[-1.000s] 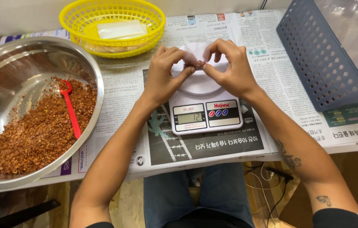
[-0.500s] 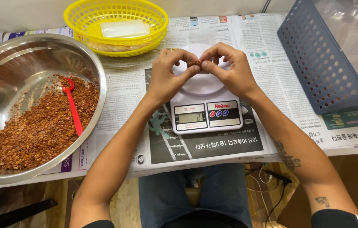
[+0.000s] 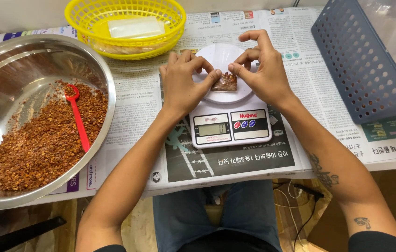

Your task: The person scoops red pepper flakes from a metal bowl into small plastic bags using a spoon and weighs each bag on a digital scale.

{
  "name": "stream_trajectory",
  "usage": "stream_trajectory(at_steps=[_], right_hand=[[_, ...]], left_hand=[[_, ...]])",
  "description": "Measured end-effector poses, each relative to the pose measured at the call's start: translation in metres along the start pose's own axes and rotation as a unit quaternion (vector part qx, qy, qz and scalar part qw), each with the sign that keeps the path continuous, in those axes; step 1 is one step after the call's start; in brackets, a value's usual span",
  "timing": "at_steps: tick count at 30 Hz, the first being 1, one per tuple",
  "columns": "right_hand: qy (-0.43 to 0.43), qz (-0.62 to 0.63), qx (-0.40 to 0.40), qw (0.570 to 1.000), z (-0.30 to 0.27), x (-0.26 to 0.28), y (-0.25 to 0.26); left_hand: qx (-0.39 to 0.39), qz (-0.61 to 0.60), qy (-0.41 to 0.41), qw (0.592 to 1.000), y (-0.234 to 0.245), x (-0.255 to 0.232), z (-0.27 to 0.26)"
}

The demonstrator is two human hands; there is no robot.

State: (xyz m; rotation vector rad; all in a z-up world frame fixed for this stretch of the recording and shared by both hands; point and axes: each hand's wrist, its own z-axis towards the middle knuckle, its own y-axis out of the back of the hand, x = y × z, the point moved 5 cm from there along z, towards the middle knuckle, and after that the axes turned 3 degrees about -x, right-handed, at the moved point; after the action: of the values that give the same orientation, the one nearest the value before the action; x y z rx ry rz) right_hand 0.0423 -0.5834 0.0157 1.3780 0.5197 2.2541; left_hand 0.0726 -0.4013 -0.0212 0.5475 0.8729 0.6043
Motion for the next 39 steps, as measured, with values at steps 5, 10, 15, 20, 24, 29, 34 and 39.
stream_trajectory(at_steps=[5, 10, 15, 20, 24, 29, 34, 39], right_hand=[[0.062, -0.109, -0.014, 0.992, -0.001, -0.013, -0.008], [0.133, -0.207, -0.004, 0.969, -0.006, -0.010, -0.010], [0.160, -0.217, -0.115, 0.956, -0.001, -0.009, 0.010], [0.162, -0.203, -0.144, 0.955, -0.002, -0.016, 0.025], [0.128, -0.174, -0.135, 0.967, 0.001, -0.019, 0.031], [0.128, -0.162, -0.137, 0.969, 0.000, -0.019, 0.031], [0.147, -0.160, -0.128, 0.968, 0.000, -0.019, 0.028], [0.147, -0.171, -0.110, 0.968, -0.001, -0.022, 0.023]], left_hand=[[0.008, 0.027, 0.009, 1.000, 0.000, 0.001, 0.000], [-0.004, 0.028, 0.002, 1.000, 0.002, 0.003, -0.001], [-0.059, -0.039, 0.021, 0.997, 0.013, 0.007, 0.006], [-0.113, -0.096, 0.018, 0.989, 0.026, 0.009, 0.008], [-0.108, -0.106, 0.041, 0.988, 0.032, 0.006, 0.006], [-0.115, -0.063, 0.007, 0.991, 0.028, 0.005, 0.006], [-0.092, -0.052, -0.022, 0.994, 0.024, -0.002, 0.005], [-0.106, -0.019, -0.058, 0.993, 0.024, -0.008, 0.002]])
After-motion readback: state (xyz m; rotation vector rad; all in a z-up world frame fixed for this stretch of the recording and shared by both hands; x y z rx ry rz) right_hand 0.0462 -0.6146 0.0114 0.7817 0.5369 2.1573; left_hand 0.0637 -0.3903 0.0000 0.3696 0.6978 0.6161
